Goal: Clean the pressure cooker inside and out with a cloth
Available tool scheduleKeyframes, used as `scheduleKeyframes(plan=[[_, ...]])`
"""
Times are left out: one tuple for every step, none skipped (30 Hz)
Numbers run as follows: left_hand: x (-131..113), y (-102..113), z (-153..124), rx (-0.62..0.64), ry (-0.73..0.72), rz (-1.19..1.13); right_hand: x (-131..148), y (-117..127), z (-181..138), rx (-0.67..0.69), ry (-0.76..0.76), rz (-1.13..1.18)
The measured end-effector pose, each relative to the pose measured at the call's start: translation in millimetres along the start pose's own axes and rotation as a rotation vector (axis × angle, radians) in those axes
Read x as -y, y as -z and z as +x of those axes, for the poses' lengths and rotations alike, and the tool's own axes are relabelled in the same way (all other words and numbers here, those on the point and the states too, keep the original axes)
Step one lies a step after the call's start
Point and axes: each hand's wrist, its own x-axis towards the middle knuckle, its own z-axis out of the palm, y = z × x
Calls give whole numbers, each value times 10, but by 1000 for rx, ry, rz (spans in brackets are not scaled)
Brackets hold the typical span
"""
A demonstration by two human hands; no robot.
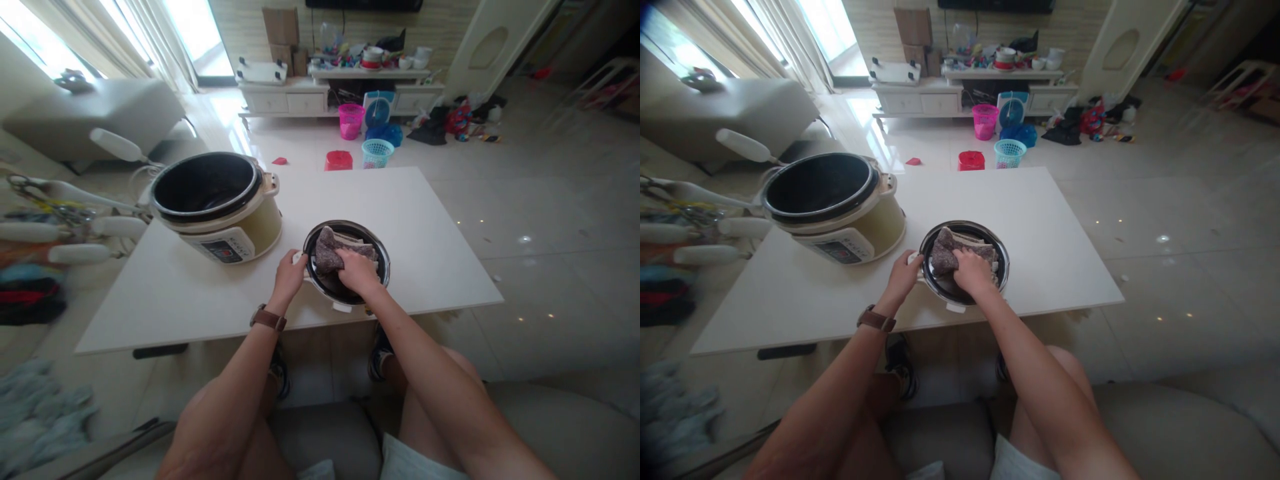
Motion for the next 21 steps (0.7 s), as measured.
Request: scheduleKeyframes(plan=[[0, 2, -5, -1, -1, -2, 4, 1, -1, 0, 3, -2], [1, 5, -4, 0, -1, -5, 9, 4, -2, 0, 6, -4], [1, 7, 1, 2, 2, -7, 13, 10, 0, 0, 7, -7], [1, 9, 11, 5, 6, -6, 18, 17, 3, 2, 7, -9], [1, 11, 26, 10, 9, -2, 22, 25, 9, 8, 4, -11], [2, 12, 42, 13, 12, 2, 25, 33, 16, 15, 0, -12], [3, 13, 60, 16, 13, 6, 28, 41, 25, 22, -5, -15], [5, 13, 77, 18, 11, 10, 30, 47, 35, 30, -9, -18], [8, 13, 93, 18, 10, 13, 30, 52, 46, 36, -14, -21], [10, 13, 106, 18, 8, 14, 30, 55, 56, 39, -17, -25], [13, 12, 116, 18, 7, 13, 30, 56, 65, 43, -19, -29], [15, 10, 123, 18, 3, 11, 30, 55, 72, 47, -20, -31], [16, 9, 128, 19, -2, 9, 29, 53, 77, 48, -19, -32], [16, 8, 130, 19, -5, 7, 30, 51, 79, 48, -16, -32], [16, 7, 130, 20, -5, 5, 31, 48, 79, 46, -14, -32], [14, 7, 128, 21, -2, 4, 33, 45, 77, 43, -13, -32], [13, 8, 124, 22, 2, 3, 35, 43, 73, 40, -14, -33], [12, 10, 119, 24, 6, 3, 38, 42, 68, 37, -16, -33], [11, 12, 112, 26, 7, 2, 41, 41, 62, 38, -19, -34], [12, 16, 104, 27, 5, 0, 44, 41, 55, 40, -23, -34], [14, 19, 96, 27, 0, -2, 47, 41, 48, 40, -26, -34]])
